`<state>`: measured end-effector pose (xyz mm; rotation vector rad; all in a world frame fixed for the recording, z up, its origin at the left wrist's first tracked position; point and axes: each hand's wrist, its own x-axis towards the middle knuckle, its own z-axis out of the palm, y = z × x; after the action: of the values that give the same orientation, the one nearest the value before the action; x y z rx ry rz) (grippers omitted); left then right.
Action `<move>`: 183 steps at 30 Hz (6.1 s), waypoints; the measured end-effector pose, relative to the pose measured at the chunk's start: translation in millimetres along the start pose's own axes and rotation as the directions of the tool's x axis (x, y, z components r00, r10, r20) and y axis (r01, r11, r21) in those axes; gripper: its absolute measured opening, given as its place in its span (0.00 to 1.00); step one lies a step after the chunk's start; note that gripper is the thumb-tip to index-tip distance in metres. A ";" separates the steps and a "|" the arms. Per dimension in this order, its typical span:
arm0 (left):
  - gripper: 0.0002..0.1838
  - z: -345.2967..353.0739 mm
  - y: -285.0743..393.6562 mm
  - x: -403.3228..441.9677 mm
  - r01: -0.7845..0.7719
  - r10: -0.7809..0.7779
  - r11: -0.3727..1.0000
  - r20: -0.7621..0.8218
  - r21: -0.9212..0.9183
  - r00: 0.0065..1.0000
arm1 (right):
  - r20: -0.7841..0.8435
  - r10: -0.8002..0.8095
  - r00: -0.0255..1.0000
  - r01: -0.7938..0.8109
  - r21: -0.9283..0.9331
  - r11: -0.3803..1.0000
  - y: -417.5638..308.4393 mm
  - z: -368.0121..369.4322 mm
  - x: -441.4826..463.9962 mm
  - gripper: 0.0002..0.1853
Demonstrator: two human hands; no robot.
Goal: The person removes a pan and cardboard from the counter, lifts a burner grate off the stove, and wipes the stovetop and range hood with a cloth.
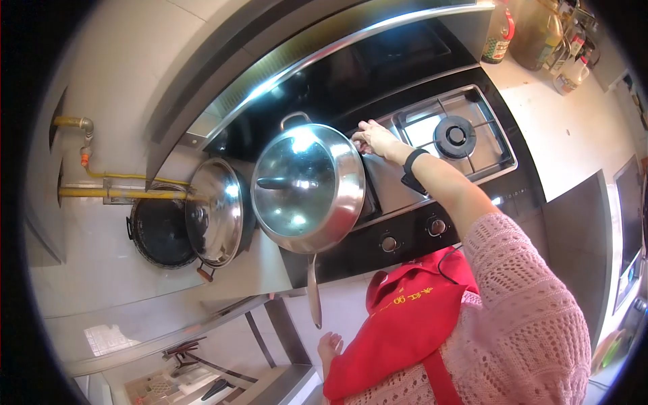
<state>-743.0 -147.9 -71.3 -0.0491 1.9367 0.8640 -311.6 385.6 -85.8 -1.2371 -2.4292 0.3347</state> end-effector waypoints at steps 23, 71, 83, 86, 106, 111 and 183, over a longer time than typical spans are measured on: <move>0.20 45.5 30.3 44.6 -0.054 0.046 0.997 0.132 0.055 0.990 | 0.379 0.303 0.874 -0.220 -0.247 0.944 -98.8 -49.7 -185.6 0.05; 0.18 33.8 50.7 -17.9 -0.103 0.096 0.990 0.070 0.100 0.993 | 0.204 0.048 0.978 -0.046 -0.011 0.999 -126.7 19.6 -136.4 0.10; 0.20 11.3 40.5 3.2 -0.255 0.178 0.895 0.230 0.367 0.957 | 0.601 0.295 0.743 -0.521 0.243 0.818 -94.1 -74.1 -132.6 0.14; 0.23 5.3 35.4 32.1 -0.068 0.039 0.986 0.189 0.151 0.981 | 0.499 0.293 0.816 -0.574 0.637 0.514 -91.9 -71.0 -140.8 0.13; 0.26 -10.4 1.0 80.8 -0.002 -0.096 0.963 0.349 0.270 0.932 | 0.780 0.079 0.620 -0.753 0.565 0.337 -124.2 -87.6 -190.0 0.11; 0.21 55.5 19.0 -2.5 -0.149 0.000 0.902 0.347 0.404 0.938 | 0.805 0.042 0.592 -0.776 0.555 0.298 -111.2 -104.7 -212.9 0.11; 0.22 133.5 110.2 -116.9 -0.572 0.686 0.714 -0.241 0.404 0.686 | 0.763 0.109 0.638 -0.758 0.646 -0.087 -24.3 -160.4 61.4 0.24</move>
<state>-621.7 -24.1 45.5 0.7499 2.4868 1.0459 -290.3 426.8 81.3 -1.2011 -1.0412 2.3450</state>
